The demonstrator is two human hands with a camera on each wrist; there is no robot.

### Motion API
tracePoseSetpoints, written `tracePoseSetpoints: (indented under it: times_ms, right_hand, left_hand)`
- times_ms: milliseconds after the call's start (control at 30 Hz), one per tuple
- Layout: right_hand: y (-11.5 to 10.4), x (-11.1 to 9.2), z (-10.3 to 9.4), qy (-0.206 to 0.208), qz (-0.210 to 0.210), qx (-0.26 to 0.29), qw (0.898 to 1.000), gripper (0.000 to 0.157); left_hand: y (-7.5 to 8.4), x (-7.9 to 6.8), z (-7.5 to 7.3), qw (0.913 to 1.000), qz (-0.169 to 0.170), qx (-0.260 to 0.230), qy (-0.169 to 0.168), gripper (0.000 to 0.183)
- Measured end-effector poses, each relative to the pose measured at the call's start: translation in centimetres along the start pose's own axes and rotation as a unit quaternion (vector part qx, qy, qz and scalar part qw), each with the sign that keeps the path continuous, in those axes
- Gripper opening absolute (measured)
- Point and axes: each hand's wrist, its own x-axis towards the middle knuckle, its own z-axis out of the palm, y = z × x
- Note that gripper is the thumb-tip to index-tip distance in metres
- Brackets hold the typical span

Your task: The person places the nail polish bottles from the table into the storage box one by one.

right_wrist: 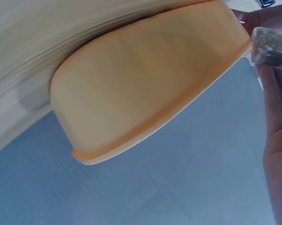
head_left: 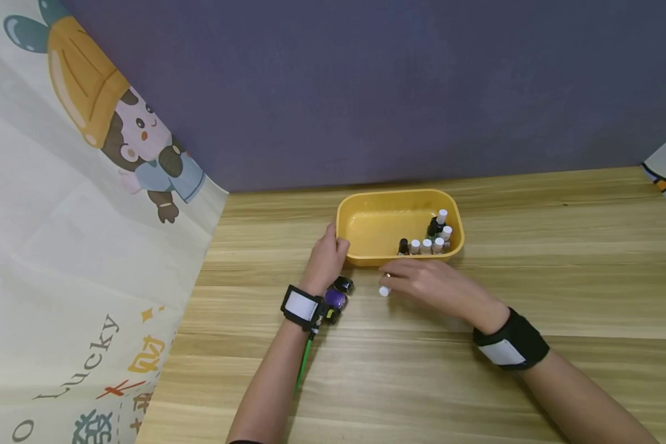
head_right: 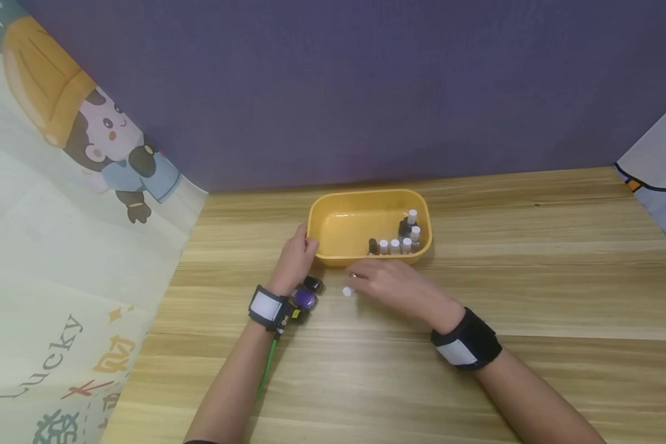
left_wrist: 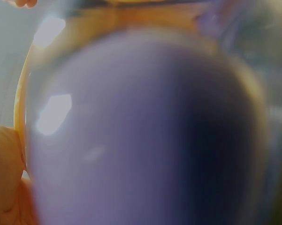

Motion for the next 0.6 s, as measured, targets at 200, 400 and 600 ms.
tracePoseSetpoints:
  times_ms: [200, 400, 600]
  right_hand:
    - [0.17, -0.1, -0.08, 0.004, 0.006, 0.0, 1.0, 0.031]
    - [0.31, -0.18, -0.22, 0.003, 0.016, -0.005, 1.0, 0.03]
    - [0.54, -0.25, -0.32, 0.007, 0.019, -0.009, 1.0, 0.029]
  left_hand:
    - [-0.1, 0.03, 0.0, 1.0, 0.0, 0.0, -0.001, 0.051]
    - [-0.04, 0.01, -0.06, 1.0, 0.002, -0.001, 0.002, 0.05]
    - [0.06, -0.04, -0.05, 1.0, -0.002, -0.001, 0.001, 0.051]
